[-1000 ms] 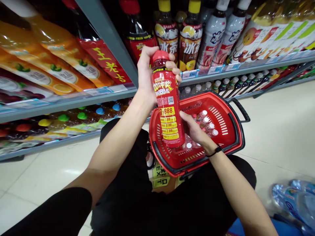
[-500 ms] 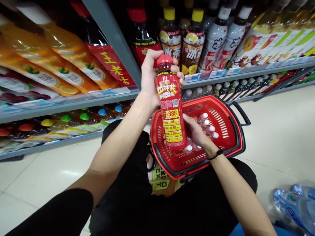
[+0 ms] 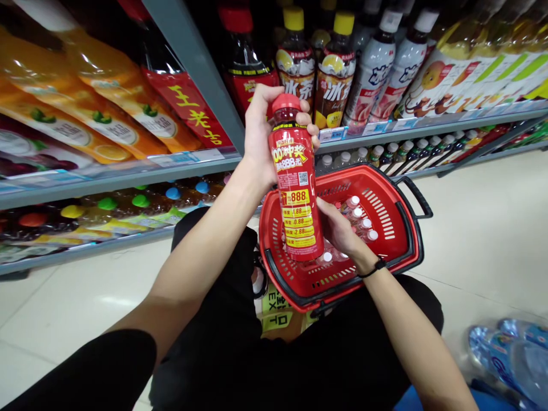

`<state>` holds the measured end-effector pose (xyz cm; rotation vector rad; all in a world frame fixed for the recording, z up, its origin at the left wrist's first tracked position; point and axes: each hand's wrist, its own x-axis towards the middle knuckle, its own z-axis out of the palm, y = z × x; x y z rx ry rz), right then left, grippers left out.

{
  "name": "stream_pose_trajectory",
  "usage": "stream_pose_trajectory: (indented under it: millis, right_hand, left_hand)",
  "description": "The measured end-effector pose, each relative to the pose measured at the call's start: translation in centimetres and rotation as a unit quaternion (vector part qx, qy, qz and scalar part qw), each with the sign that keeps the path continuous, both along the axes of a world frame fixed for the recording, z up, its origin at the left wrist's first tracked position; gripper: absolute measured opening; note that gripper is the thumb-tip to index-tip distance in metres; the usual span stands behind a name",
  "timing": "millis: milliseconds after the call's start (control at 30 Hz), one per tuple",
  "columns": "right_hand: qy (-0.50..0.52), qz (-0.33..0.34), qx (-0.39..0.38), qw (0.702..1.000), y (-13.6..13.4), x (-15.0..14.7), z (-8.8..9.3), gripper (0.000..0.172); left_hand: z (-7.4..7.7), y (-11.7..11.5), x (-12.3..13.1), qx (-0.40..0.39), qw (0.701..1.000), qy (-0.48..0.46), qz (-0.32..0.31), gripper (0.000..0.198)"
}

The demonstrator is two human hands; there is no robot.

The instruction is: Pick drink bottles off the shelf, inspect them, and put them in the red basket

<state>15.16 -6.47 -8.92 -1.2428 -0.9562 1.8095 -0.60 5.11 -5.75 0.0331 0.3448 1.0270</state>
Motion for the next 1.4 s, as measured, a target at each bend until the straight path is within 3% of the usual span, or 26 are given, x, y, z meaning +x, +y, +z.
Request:
stream_pose_trajectory:
  millis: [400,600,767,967,1167,1400]
  right_hand:
    - [0.021,0.006,-0.019,1.0,-0.04,0.2,-0.22,0.047]
    - [0.031,0.019,-0.008,0.999,-0.06,0.09,-0.09,0.044]
    - [0.039,0.028,-0.007,0.999,0.01,0.23,-0.35,0.052]
    - [0.03,0.034,-0.006,0.999,0.01,0.27,-0.47,0.057]
    - [0.03,0.031,-0.003,0.999,0.01,0.24,-0.55,0.057]
    - [0.04,0.03,-0.008,0.999,-0.01,0.36,-0.66,0.055]
  left_hand:
    - [0.21,-0.05,-0.06,0.006,1.0,0.014,-0.005,0.036]
    - [0.21,-0.14,-0.1,0.072,0.993,0.086,0.023,0.04]
    - [0.2,-0.31,-0.18,0.109,0.96,0.252,0.047,0.048]
    - [0.2,-0.28,-0.26,0.154,0.924,0.346,0.056,0.059]
    - [0.4,-0.33,-0.29,0.19,0.866,0.462,0.029,0.071]
    - [0.35,-0.25,-0.32,0.213,0.877,0.431,0.031,0.071]
